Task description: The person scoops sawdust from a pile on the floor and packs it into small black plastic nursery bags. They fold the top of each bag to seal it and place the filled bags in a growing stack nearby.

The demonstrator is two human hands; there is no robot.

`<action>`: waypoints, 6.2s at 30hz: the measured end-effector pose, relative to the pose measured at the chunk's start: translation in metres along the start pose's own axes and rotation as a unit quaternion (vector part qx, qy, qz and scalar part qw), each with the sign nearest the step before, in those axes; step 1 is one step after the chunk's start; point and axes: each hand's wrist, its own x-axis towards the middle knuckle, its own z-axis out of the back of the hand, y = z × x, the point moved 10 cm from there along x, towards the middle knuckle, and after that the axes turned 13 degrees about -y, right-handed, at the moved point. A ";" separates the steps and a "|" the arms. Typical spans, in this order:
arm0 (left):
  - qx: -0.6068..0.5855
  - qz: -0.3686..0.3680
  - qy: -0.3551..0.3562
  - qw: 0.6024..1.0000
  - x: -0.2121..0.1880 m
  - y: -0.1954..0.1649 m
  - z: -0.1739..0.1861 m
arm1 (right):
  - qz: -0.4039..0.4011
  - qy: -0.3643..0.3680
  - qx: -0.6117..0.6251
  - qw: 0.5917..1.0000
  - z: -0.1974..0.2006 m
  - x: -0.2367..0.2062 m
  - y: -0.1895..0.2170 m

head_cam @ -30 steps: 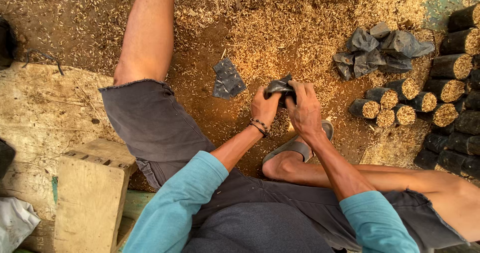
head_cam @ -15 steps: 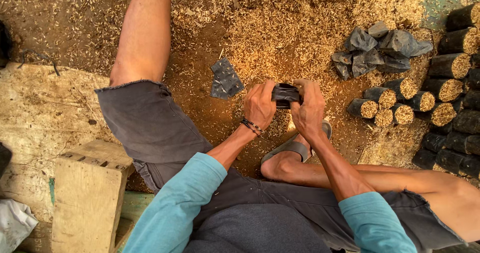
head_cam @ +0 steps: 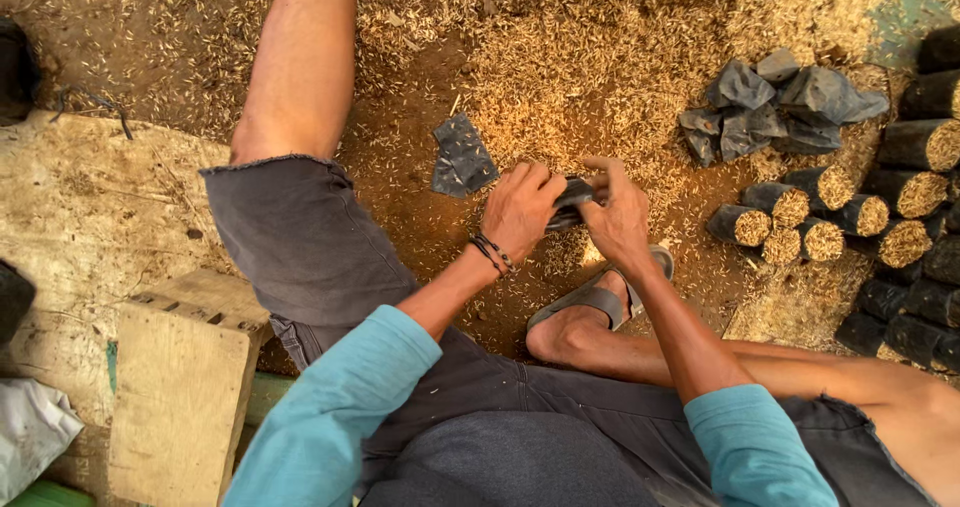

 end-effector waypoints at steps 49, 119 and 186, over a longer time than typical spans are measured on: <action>0.052 -0.098 0.171 0.979 -0.013 0.048 -0.032 | 0.328 0.011 -0.287 0.900 -0.024 0.131 0.013; -0.050 0.352 0.228 0.906 -0.018 0.148 -0.045 | 0.204 0.057 -0.312 0.926 -0.042 0.192 0.059; -0.121 0.292 -0.108 0.942 0.038 0.155 0.045 | 0.418 0.176 -0.432 0.779 -0.143 0.056 0.043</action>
